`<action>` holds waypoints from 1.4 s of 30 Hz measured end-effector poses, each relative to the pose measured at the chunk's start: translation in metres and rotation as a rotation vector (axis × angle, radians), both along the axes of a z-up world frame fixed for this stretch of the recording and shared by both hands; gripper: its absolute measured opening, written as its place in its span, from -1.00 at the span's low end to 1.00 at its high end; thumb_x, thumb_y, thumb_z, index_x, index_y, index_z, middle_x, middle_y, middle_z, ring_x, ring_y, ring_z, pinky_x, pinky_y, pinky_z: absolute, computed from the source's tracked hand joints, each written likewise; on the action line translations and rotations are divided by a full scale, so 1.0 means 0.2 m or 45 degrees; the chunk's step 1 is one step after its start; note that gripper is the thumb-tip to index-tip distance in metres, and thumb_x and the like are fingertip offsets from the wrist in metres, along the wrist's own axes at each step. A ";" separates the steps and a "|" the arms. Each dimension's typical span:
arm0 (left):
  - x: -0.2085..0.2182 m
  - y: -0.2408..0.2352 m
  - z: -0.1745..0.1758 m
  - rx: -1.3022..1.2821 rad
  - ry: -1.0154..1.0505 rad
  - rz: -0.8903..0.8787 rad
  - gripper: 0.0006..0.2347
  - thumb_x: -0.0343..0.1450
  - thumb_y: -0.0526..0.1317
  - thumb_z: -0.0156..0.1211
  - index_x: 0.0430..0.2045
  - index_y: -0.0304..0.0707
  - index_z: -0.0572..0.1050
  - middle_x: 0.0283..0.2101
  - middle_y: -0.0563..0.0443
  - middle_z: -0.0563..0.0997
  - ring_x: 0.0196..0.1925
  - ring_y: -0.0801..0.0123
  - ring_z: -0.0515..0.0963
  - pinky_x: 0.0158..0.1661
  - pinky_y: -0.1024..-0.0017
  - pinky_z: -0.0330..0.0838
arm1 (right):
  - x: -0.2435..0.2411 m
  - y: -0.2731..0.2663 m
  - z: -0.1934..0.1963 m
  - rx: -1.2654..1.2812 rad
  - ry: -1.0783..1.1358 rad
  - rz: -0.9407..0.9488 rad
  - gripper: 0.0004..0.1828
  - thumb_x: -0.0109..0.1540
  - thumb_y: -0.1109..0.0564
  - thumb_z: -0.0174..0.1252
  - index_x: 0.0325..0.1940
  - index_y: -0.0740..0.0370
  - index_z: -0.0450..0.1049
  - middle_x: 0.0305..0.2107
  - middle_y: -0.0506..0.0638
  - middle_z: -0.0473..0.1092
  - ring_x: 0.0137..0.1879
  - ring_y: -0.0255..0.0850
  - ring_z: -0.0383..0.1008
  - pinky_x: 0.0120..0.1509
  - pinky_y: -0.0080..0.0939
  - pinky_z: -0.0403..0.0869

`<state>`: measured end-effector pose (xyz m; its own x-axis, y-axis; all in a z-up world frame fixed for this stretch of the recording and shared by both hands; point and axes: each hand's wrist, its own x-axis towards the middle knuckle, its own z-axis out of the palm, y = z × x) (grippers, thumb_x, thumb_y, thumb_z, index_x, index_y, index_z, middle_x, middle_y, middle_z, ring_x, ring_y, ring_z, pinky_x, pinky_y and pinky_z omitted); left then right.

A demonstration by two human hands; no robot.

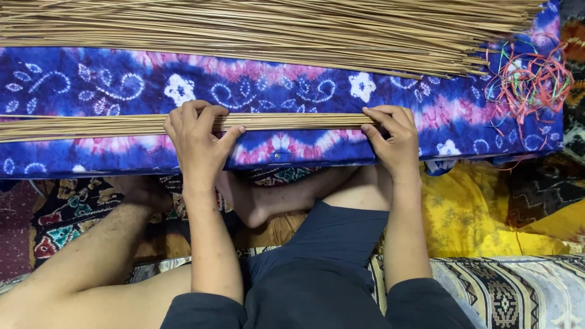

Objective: The person sits cross-legged on a rug and repeatedly picks up thin bamboo strips from a pile, aligns them, and places them onto a blue patterned fabric. The hands work continuously to organize and layer the strips across the fabric surface.

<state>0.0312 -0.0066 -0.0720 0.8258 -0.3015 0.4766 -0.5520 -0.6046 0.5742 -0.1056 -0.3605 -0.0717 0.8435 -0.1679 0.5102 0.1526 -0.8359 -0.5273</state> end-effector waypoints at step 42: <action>0.00 -0.02 -0.04 0.066 -0.150 0.058 -0.65 0.29 -0.01 0.60 -0.25 -0.13 0.56 -0.14 0.02 0.45 -0.01 0.07 0.41 0.16 0.08 0.11 | -0.03 0.06 -0.02 -0.235 -0.008 -0.130 -0.70 0.39 0.06 0.25 0.21 -0.09 0.63 -0.05 -0.01 0.47 0.07 0.04 0.45 0.20 0.04 0.44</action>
<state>0.0312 -0.0109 -0.0807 0.7786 -0.2916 0.5556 -0.5849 -0.6579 0.4743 -0.1126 -0.3489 -0.0756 0.8235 -0.1555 0.5456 0.0649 -0.9296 -0.3629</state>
